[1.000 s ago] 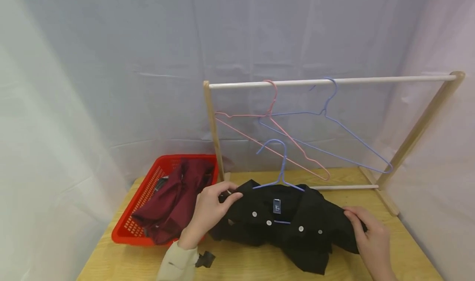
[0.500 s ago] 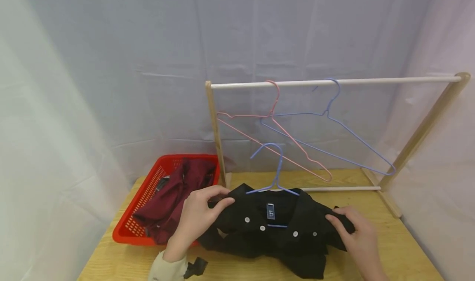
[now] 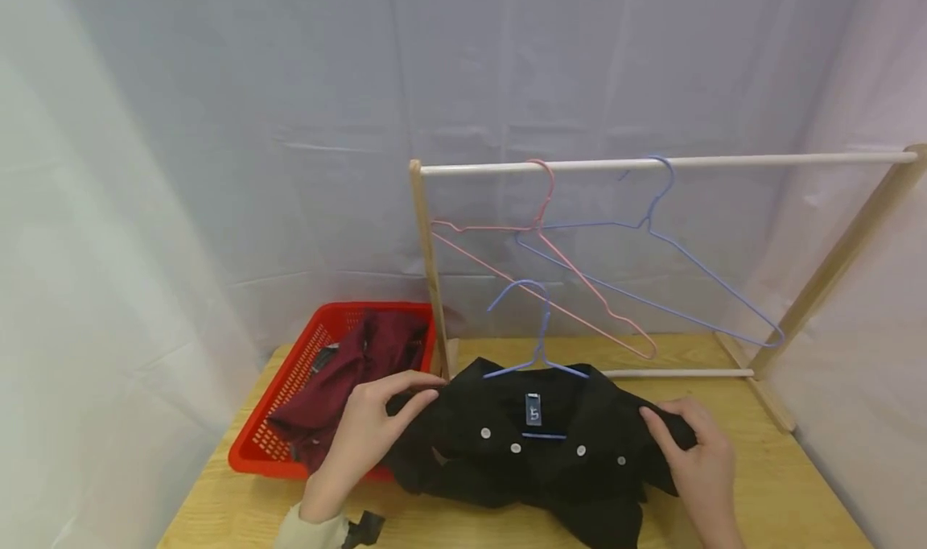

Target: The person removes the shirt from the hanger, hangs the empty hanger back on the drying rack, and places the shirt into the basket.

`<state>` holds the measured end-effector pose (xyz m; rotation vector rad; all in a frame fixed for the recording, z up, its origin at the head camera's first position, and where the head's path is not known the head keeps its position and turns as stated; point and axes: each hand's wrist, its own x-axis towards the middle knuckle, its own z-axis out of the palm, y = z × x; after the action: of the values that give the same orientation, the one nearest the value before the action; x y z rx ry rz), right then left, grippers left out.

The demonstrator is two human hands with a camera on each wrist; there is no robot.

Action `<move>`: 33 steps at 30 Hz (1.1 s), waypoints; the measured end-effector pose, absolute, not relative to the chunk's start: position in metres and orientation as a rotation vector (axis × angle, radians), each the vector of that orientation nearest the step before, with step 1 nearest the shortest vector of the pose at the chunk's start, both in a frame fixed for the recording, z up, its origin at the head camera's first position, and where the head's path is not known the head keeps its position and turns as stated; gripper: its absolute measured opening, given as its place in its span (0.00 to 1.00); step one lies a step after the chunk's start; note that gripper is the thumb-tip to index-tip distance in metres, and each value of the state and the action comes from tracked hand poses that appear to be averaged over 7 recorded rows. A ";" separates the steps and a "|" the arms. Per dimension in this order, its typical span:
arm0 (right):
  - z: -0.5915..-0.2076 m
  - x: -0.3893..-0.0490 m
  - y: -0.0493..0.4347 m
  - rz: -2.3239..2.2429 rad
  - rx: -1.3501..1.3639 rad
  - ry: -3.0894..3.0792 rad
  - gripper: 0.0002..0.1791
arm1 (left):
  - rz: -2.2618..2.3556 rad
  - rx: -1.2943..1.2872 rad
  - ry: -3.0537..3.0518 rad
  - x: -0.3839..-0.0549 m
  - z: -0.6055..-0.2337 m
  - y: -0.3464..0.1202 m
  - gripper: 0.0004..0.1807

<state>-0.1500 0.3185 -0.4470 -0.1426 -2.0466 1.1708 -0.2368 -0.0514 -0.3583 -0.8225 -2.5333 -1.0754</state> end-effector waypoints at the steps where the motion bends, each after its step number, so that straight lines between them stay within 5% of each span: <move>1: -0.446 -0.150 0.319 1.171 -0.166 -2.036 0.09 | -1.085 -0.806 -2.540 -0.238 -0.359 -0.056 0.10; 13: -0.444 -0.151 0.321 1.147 -0.268 -2.012 0.05 | -0.999 -0.741 -2.505 -0.243 -0.361 -0.086 0.09; 33: -0.437 -0.155 0.295 1.113 -0.160 -2.069 0.10 | -0.790 -0.921 -2.307 -0.242 -0.367 -0.038 0.07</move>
<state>-0.1552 0.2953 -0.4367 -0.1602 -2.0687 1.1135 -0.2418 -0.0378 -0.3666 -0.9213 -2.3070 -0.7897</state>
